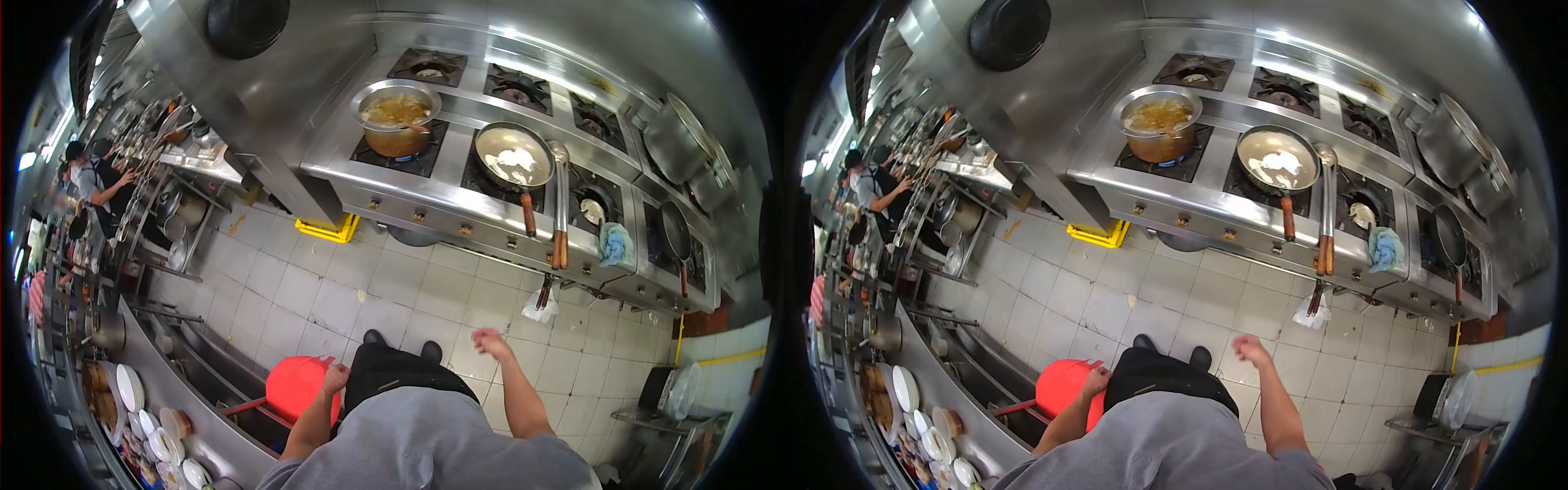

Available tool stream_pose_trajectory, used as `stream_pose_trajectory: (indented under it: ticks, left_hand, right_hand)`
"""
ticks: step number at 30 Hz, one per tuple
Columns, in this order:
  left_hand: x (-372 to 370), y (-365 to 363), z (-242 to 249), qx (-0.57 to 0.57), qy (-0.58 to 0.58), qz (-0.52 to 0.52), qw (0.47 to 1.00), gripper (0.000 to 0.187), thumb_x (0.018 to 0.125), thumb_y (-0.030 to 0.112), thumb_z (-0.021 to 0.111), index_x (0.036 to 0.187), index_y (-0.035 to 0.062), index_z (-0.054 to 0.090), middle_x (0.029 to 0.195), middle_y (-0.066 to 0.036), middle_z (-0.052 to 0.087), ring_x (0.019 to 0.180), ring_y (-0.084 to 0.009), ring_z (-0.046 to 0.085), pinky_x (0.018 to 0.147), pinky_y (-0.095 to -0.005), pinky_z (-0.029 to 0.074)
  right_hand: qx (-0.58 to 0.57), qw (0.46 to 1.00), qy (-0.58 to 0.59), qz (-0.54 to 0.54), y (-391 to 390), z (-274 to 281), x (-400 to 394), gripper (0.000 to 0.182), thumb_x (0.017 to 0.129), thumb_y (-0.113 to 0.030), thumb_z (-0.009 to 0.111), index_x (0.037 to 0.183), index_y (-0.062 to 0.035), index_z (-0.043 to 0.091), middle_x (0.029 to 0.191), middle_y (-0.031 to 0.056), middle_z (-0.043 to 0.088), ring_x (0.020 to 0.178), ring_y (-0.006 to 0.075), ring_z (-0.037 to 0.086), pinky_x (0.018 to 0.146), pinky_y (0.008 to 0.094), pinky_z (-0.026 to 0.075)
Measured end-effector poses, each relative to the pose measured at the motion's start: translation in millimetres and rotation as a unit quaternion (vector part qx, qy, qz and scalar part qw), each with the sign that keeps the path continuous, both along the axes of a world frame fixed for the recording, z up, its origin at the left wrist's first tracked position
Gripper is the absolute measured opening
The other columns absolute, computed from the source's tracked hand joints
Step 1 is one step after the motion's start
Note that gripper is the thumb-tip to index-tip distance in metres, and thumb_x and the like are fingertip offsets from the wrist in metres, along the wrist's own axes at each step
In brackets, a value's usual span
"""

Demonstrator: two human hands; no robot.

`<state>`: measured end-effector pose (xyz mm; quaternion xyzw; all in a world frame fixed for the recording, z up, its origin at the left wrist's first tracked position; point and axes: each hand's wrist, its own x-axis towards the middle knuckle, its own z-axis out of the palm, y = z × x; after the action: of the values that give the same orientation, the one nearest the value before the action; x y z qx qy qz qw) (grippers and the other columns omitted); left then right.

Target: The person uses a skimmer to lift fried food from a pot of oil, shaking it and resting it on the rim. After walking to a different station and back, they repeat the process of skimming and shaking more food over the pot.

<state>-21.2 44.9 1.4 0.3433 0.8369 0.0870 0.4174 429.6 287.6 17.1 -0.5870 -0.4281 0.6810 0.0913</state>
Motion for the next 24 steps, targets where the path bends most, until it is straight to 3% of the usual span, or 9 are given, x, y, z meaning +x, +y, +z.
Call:
stream_pose_trajectory:
  ticks: [4, 8, 11, 13, 15, 17, 20, 23, 24]
  left_hand:
    - [-8.9, -19.9, -2.1, -0.004, 0.000, -0.009, 1.000, 0.038, 0.081, 0.032, 0.053, 0.096, -0.0012, 0.063, 0.093, -0.023, 0.063, 0.093, -0.0346, 0.061, 0.082, -0.0403, 0.047]
    - [-23.0, -29.5, -10.6, 0.018, -0.047, 0.054, 0.997, 0.035, 0.082, 0.029, 0.053, 0.096, -0.0016, 0.064, 0.089, -0.022, 0.064, 0.088, -0.0329, 0.062, 0.078, -0.0385, 0.048]
    - [-45.9, -39.4, -46.8, 0.038, -0.100, 0.128, 0.986, 0.032, 0.083, 0.026, 0.055, 0.095, -0.0024, 0.064, 0.086, -0.021, 0.065, 0.082, -0.0305, 0.063, 0.074, -0.0369, 0.049]
    - [-63.0, -43.1, -70.5, 0.047, -0.124, 0.144, 0.981, 0.030, 0.083, 0.023, 0.056, 0.094, -0.0029, 0.064, 0.083, -0.020, 0.065, 0.078, -0.0284, 0.064, 0.071, -0.0357, 0.049]
    - [-80.6, -46.9, -98.6, 0.069, -0.149, 0.151, 0.975, 0.029, 0.082, 0.023, 0.057, 0.094, -0.0029, 0.064, 0.081, -0.019, 0.066, 0.076, -0.0270, 0.065, 0.069, -0.0353, 0.049]
    - [-93.6, -37.1, -104.0, 0.082, -0.160, 0.152, 0.972, 0.029, 0.082, 0.023, 0.058, 0.094, -0.0028, 0.064, 0.080, -0.018, 0.066, 0.075, -0.0258, 0.065, 0.068, -0.0349, 0.049]
    - [-105.8, -24.5, -94.2, 0.080, -0.155, 0.151, 0.973, 0.029, 0.080, 0.023, 0.059, 0.092, -0.0027, 0.065, 0.080, -0.018, 0.066, 0.076, -0.0245, 0.065, 0.069, -0.0346, 0.050]
    - [-129.6, -19.2, -109.1, 0.087, -0.137, 0.150, 0.975, 0.028, 0.080, 0.023, 0.059, 0.090, -0.0028, 0.065, 0.079, -0.018, 0.066, 0.076, -0.0236, 0.065, 0.070, -0.0342, 0.050]
    - [-135.6, -18.3, -109.1, 0.100, -0.127, 0.143, 0.976, 0.028, 0.079, 0.023, 0.060, 0.090, -0.0029, 0.065, 0.079, -0.018, 0.066, 0.076, -0.0232, 0.065, 0.070, -0.0338, 0.050]
  right_hand:
    - [0.074, 0.992, 0.099, -0.033, 98.1, 114.2, -83.6, 0.022, 0.083, -0.019, 0.062, 0.099, -0.0036, 0.058, 0.076, 0.0016, 0.056, 0.066, 0.0114, 0.055, 0.055, 0.0266, 0.047]
    - [0.183, 0.968, 0.169, -0.002, 173.6, 217.5, -157.2, 0.036, 0.089, -0.031, 0.056, 0.112, -0.0042, 0.052, 0.096, 0.0047, 0.056, 0.075, 0.0139, 0.057, 0.059, 0.0288, 0.050]
    - [0.105, 0.950, 0.288, -0.058, 236.2, 253.5, -202.4, 0.058, 0.089, -0.044, 0.051, 0.124, 0.0003, 0.039, 0.110, 0.0106, 0.052, 0.082, 0.0178, 0.057, 0.062, 0.0314, 0.053]
    - [0.138, 0.941, 0.290, -0.105, 261.6, 289.5, -234.4, 0.070, 0.088, -0.050, 0.047, 0.128, 0.0051, 0.032, 0.116, 0.0179, 0.046, 0.084, 0.0223, 0.057, 0.064, 0.0351, 0.054]
    - [0.125, 0.931, 0.303, -0.162, 302.7, 290.2, -256.9, 0.079, 0.086, -0.053, 0.048, 0.130, 0.0088, 0.027, 0.119, 0.0232, 0.043, 0.085, 0.0262, 0.057, 0.064, 0.0363, 0.055]
    - [0.116, 0.930, 0.282, -0.203, 323.8, 308.7, -279.4, 0.062, 0.090, -0.041, 0.049, 0.125, 0.0078, 0.033, 0.109, 0.0217, 0.050, 0.083, 0.0227, 0.059, 0.065, 0.0346, 0.055]
    - [0.128, 0.952, 0.263, -0.091, 363.6, 302.9, -298.6, 0.038, 0.091, -0.024, 0.047, 0.114, 0.0054, 0.042, 0.093, 0.0156, 0.057, 0.067, 0.0148, 0.057, 0.054, 0.0283, 0.053]
    - [0.089, 0.977, 0.187, -0.054, 371.5, 314.2, -322.1, 0.014, 0.091, -0.014, 0.043, 0.095, -0.0024, 0.049, 0.080, 0.0076, 0.058, 0.054, 0.0061, 0.049, 0.038, 0.0192, 0.040]
    - [0.073, 0.979, 0.182, -0.050, 370.2, 316.7, -332.0, 0.011, 0.090, -0.015, 0.045, 0.088, -0.0047, 0.048, 0.075, 0.0057, 0.056, 0.047, 0.0049, 0.042, 0.032, 0.0187, 0.029]
